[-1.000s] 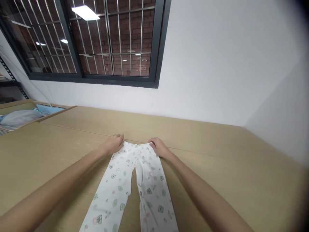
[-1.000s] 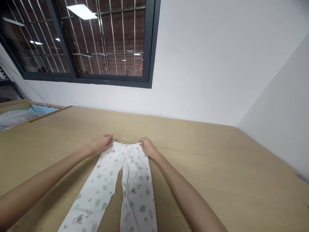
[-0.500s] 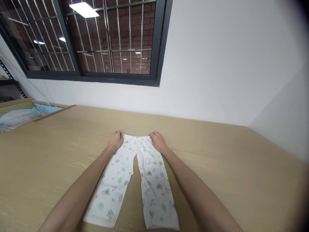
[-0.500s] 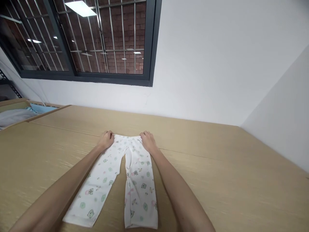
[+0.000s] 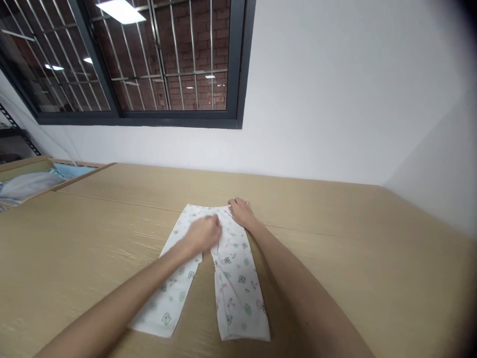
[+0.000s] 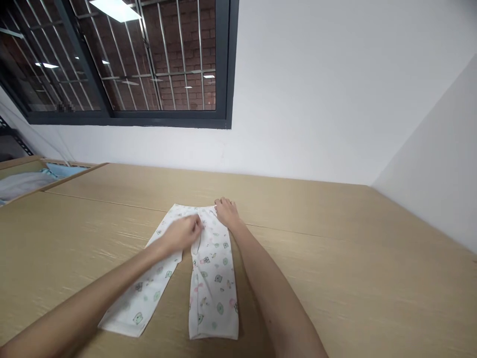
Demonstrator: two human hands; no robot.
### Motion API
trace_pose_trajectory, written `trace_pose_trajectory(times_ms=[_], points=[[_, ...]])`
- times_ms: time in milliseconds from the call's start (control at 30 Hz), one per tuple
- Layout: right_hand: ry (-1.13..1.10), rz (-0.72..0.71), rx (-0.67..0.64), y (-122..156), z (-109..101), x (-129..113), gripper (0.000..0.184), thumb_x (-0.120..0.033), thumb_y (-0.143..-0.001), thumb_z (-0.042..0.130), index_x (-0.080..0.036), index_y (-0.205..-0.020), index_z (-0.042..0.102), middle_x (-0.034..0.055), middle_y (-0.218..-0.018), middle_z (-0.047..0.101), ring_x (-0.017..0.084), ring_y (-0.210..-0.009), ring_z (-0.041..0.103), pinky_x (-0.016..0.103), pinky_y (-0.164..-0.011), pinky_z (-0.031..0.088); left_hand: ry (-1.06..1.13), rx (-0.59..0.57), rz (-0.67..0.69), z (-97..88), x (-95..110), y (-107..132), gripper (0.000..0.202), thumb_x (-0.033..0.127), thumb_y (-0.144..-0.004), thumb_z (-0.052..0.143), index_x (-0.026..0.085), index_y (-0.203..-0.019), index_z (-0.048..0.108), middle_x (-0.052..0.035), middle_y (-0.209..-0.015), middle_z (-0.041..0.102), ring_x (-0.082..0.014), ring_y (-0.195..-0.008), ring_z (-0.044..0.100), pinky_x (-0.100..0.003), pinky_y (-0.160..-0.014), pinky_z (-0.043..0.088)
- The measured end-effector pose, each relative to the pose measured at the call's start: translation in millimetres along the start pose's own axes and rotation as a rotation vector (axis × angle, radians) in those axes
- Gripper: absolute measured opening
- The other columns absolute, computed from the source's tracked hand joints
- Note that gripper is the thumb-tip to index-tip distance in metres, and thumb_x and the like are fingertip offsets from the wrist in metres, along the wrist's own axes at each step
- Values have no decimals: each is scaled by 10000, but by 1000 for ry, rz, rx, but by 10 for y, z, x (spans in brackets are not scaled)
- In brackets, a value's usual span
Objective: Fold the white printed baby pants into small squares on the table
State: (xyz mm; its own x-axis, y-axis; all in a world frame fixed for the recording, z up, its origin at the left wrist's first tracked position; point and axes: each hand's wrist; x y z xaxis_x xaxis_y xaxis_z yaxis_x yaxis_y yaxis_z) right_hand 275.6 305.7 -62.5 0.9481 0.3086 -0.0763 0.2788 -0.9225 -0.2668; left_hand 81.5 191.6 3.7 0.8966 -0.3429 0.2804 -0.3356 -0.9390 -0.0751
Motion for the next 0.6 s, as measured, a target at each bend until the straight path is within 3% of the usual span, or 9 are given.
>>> trace_pose_trajectory(times_ms=[100, 167, 233, 400, 600], points=[[-2, 4, -5, 1, -8, -13, 282, -219, -1045, 390, -171, -1240, 588, 149, -1226, 625, 274, -1151, 554, 388, -968, 329, 25, -188, 151, 109, 521, 685, 311, 451, -948, 462, 216, -916, 663, -60, -871, 714, -243, -805, 670, -337, -676, 483], [-4, 15, -6, 4, -8, -25, 285, -215, -1045, 384, -168, -1246, 581, 156, -1229, 624, 275, -1148, 556, 390, -967, 325, 41, -341, 195, 241, 755, 1045, 347, 493, -924, 489, 204, -943, 679, -101, -948, 723, -308, -917, 677, -407, -769, 509], [-4, 31, -7, 12, -6, -39, 294, -216, -1048, 372, -163, -1253, 576, 165, -1241, 619, 277, -1151, 554, 393, -967, 323, 90, -426, 192, 399, 892, 1245, 365, 508, -879, 553, 187, -987, 688, -124, -998, 721, -346, -969, 671, -455, -828, 520], [3, 69, 2, 38, -3, -64, 316, -243, -1057, 346, -151, -1231, 593, 181, -1248, 609, 287, -1138, 550, 403, -959, 327, 184, -408, 191, 720, 968, 1267, 467, 473, -837, 569, 140, -1152, 657, -164, -1075, 708, -405, -994, 662, -551, -875, 521], [-12, 93, 10, 57, -2, -60, 330, -273, -1056, 352, -155, -1217, 614, 180, -1250, 601, 292, -1149, 542, 414, -957, 332, 138, -377, 217, 740, 963, 1250, 373, 322, -869, 442, 149, -1119, 658, -168, -1041, 715, -368, -944, 677, -508, -817, 522]])
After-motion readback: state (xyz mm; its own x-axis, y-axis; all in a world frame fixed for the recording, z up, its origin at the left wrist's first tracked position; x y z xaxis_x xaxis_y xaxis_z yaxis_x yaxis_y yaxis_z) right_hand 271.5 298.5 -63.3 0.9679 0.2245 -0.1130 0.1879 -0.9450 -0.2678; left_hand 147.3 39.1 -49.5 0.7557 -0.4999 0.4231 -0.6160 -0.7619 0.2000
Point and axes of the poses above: each hand's wrist, its own y-axis away from the middle knuckle, its own z-axis out of the palm, x = y × z
